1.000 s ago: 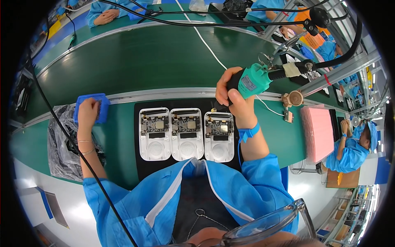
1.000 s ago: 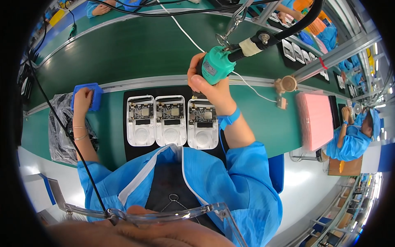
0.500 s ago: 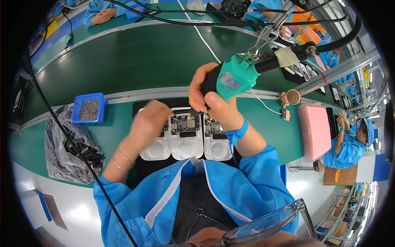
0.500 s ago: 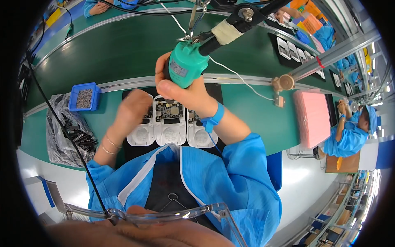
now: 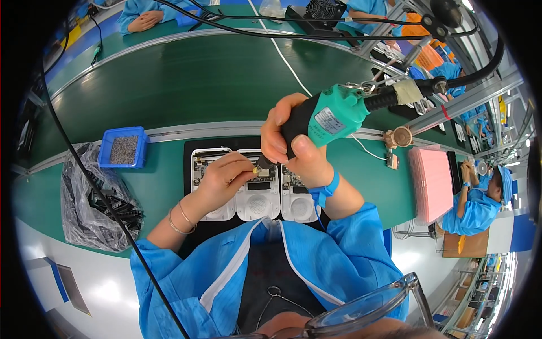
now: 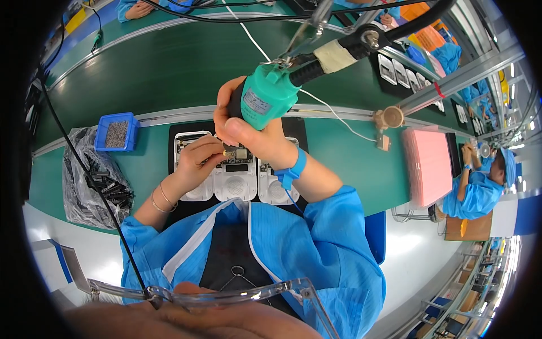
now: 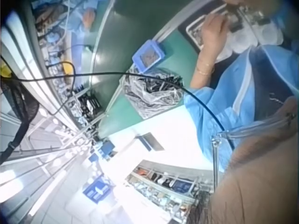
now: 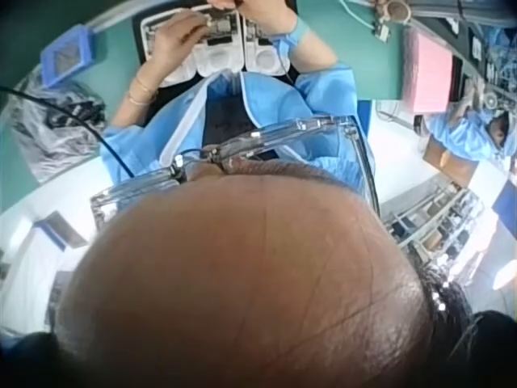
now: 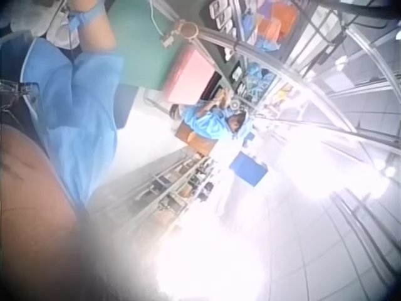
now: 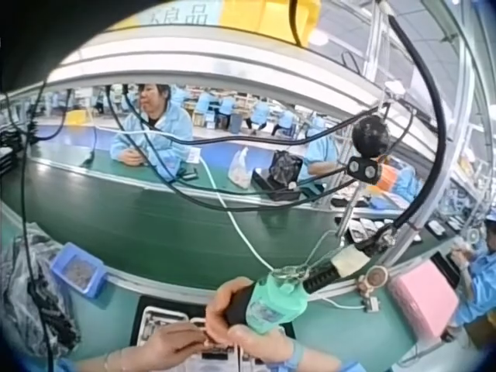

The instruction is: The person assembles electronic devices by positioning circuit boards inside casings on trays, driving screws into the components using an electric screwdriver, and pushing the trays along the conveyor belt.

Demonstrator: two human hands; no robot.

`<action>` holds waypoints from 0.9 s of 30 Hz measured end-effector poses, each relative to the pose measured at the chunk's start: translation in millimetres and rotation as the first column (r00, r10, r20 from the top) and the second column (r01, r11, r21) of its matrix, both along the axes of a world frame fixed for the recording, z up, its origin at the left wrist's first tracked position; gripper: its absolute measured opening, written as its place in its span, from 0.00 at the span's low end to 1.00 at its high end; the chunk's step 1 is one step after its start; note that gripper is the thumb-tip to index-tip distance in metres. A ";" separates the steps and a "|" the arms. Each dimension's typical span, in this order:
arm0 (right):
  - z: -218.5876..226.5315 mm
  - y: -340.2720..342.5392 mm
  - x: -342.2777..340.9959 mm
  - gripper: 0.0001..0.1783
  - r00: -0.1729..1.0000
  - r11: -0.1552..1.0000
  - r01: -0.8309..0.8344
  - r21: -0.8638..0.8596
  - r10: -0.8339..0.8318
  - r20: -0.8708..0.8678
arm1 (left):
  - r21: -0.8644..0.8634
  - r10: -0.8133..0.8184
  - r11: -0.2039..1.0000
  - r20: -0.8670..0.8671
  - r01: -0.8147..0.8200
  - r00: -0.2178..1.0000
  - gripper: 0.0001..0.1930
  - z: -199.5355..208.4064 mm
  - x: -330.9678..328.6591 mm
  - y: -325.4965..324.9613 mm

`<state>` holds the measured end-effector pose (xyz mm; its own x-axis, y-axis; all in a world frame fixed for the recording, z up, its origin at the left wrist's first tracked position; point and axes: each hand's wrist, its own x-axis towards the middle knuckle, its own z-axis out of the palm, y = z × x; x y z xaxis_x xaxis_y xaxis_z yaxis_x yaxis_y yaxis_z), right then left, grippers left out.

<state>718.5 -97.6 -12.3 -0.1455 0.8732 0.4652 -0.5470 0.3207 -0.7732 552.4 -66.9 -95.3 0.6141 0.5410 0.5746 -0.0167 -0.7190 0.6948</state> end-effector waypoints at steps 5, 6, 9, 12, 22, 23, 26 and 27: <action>-0.5 -1.7 -3.1 0.23 1.000 0.999 0.009 0.034 -0.009 -0.006 | 0.099 0.008 0.995 -0.008 -0.008 1.000 0.10 9.9 -4.7 9.2; 0.4 -1.4 -1.7 0.22 0.998 0.997 0.053 0.061 -0.054 0.014 | 0.073 0.025 0.997 0.019 -0.027 1.000 0.11 12.1 -5.4 10.0; -2.9 6.9 2.4 0.19 0.989 0.986 0.131 0.099 -0.137 0.048 | 0.224 0.157 0.964 -0.032 -0.146 0.987 0.12 6.6 -11.9 4.5; -6.8 17.0 -4.8 0.19 0.952 0.965 0.246 0.092 -0.258 0.166 | 0.497 0.133 0.868 -0.254 0.012 0.958 0.18 -13.2 -11.0 -18.0; -39.4 40.9 -22.0 0.14 0.927 0.968 0.235 0.085 -0.250 0.280 | 0.476 0.170 0.869 -0.538 0.131 0.826 0.30 -18.8 -5.8 -31.9; -39.9 41.7 -22.2 0.14 0.926 0.968 0.238 0.078 -0.250 0.282 | 0.477 0.173 0.869 -0.539 0.130 0.825 0.30 -18.6 -5.0 -32.1; -41.2 43.8 -22.4 0.14 0.926 0.967 0.241 0.076 -0.253 0.280 | 0.487 0.187 0.863 -0.556 0.136 0.810 0.32 -19.3 -3.2 -32.3; -41.5 44.7 -22.9 0.14 0.926 0.966 0.245 0.079 -0.257 0.276 | 0.489 0.190 0.862 -0.555 0.133 0.810 0.32 -19.7 -3.1 -31.9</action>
<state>695.6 -53.0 -53.7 -0.0546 0.8786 0.4745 -0.2067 0.4550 -0.8662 549.3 -98.8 -115.0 0.8976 0.3125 0.3108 0.2874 -0.9497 0.1248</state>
